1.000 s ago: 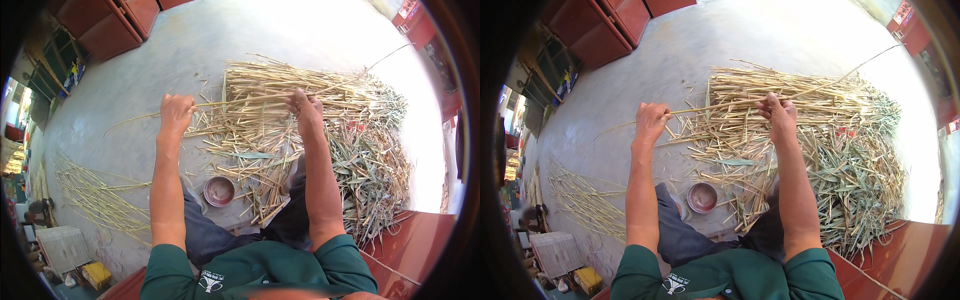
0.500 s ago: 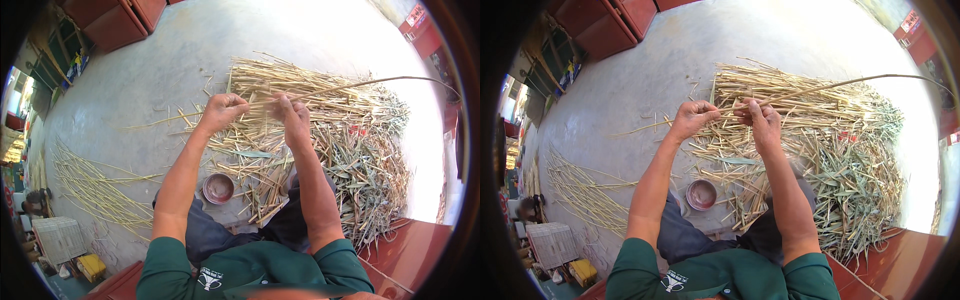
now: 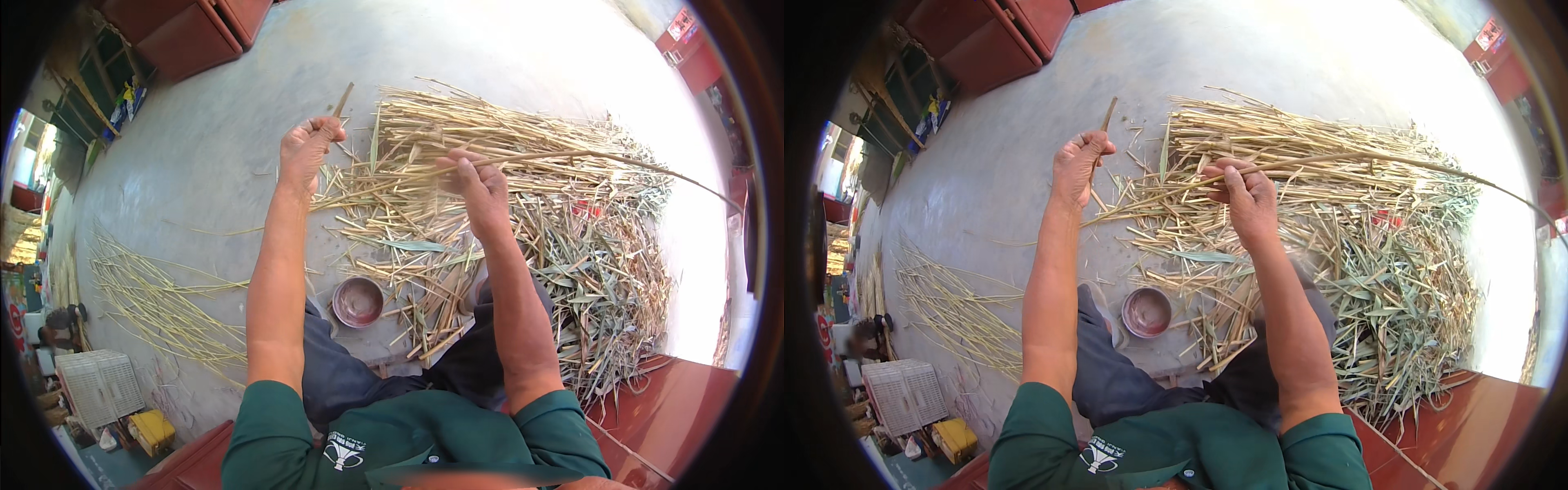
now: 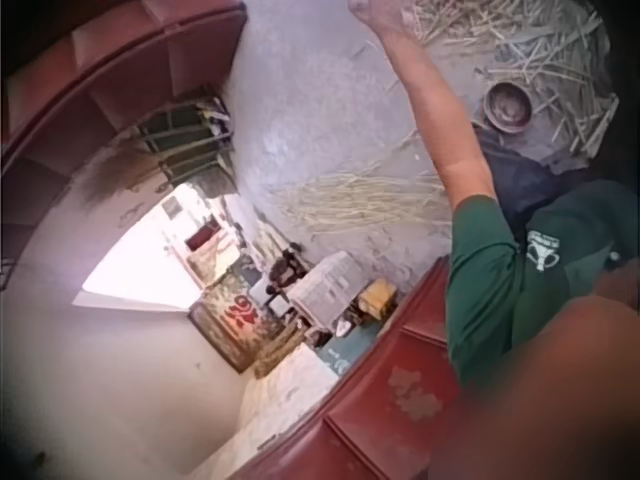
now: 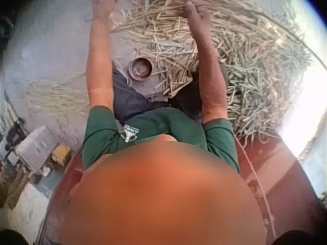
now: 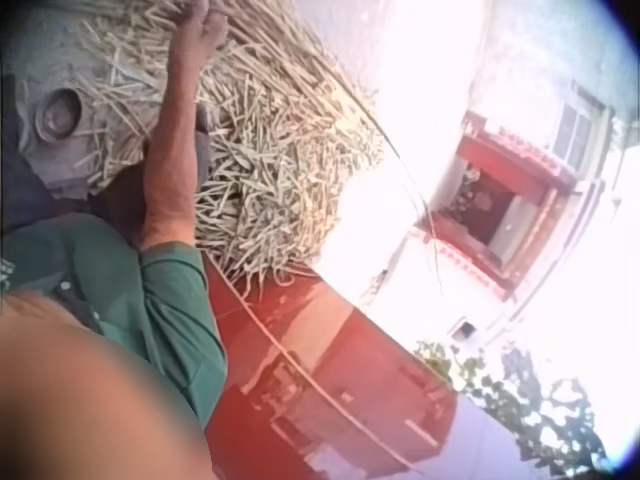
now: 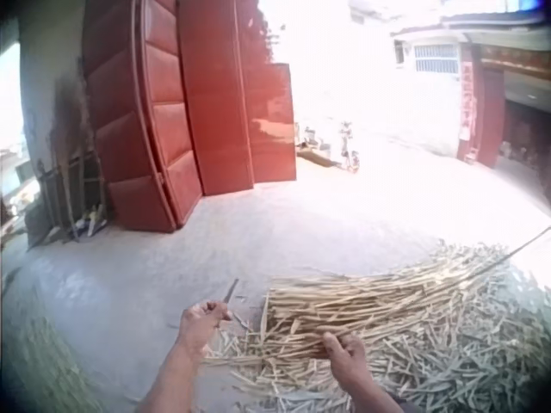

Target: The person sits on the floor and repeatedly strips leaves and outer layers from dried plant stalks by hand. The stripped stalks are placed to the left, while the removed material is discarded to the right.

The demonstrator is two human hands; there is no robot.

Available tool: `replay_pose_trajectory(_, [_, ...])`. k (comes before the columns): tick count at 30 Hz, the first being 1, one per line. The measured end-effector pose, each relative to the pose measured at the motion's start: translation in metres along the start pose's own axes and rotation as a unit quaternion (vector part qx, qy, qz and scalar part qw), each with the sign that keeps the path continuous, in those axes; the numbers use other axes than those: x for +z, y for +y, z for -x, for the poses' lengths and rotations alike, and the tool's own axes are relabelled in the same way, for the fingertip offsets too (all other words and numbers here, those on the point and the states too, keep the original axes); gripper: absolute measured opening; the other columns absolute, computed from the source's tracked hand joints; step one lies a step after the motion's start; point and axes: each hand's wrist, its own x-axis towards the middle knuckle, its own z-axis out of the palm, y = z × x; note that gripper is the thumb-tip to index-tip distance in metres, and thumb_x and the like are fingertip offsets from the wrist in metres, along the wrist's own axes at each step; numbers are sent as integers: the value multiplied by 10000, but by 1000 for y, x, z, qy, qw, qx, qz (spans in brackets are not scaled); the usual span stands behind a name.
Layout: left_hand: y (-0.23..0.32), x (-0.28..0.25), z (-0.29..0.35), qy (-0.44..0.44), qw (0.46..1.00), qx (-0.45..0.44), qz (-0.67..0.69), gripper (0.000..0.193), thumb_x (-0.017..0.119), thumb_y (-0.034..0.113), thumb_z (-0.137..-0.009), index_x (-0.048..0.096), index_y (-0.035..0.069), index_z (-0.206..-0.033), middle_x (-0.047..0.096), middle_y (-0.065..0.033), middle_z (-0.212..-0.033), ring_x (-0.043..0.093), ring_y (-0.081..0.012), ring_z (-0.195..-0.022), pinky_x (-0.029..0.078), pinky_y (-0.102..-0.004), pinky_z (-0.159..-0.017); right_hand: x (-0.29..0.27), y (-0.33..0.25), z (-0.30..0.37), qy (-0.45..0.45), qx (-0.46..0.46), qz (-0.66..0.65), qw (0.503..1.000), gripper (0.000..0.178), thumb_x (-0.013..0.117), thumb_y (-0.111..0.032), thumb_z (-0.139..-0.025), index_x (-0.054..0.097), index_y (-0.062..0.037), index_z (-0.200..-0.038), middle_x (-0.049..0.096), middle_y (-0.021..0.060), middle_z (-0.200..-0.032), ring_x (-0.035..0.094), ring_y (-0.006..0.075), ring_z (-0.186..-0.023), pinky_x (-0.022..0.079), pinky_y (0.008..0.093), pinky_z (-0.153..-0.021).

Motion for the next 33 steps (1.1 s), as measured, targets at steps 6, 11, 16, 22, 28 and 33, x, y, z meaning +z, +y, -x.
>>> replay_pose_trajectory(6, [-2,24,22,16,761,375,-529,340,771,338,-805,708,77,-1014,716,-72,-948,620,-281,-978,408,-431,-839,7,4,-6,30,60,-72,995,289,543,-213,-1044,607,41,-1165,733,156,-1051,726,193,-931,612,275,-730])
replay_pose_trajectory(11, [-4,59,42,-189,779,312,-510,188,722,272,-840,711,86,-859,686,-72,-780,633,-269,-777,394,-399,-739,19,10,-8,24,109,-115,987,267,575,-214,-1028,622,25,-1137,732,145,-1038,707,165,-810,614,277,-721])
replay_pose_trajectory(16, [12,22,41,-164,779,288,-533,154,715,214,-825,705,69,-777,663,-86,-700,615,-277,-696,387,-384,-711,-8,-4,-21,26,89,-47,995,252,593,-247,-1020,633,-4,-1072,719,130,-1023,713,190,-880,592,332,-818])
replay_pose_trajectory(22, [41,-39,45,-125,807,106,-567,170,751,235,-795,731,66,-811,692,-93,-744,635,-271,-739,392,-358,-782,-41,-23,-31,66,91,-60,992,176,634,-216,-1001,622,-41,-983,718,85,-918,712,147,-789,606,240,-675])
replay_pose_trajectory(28, [19,28,58,-146,835,270,-457,177,759,257,-811,748,85,-850,716,-99,-785,673,-272,-774,432,-384,-785,0,-6,-14,-31,101,-83,991,191,648,-218,-992,627,-28,-1006,727,104,-969,716,162,-838,609,275,-743])
replay_pose_trajectory(33, [-13,51,58,-159,912,158,-344,171,769,228,-826,757,78,-908,728,-100,-828,670,-263,-722,482,-381,-699,14,-5,-7,-59,69,-64,994,177,644,-203,-990,628,-42,-1062,729,102,-1002,701,175,-903,566,330,-845])
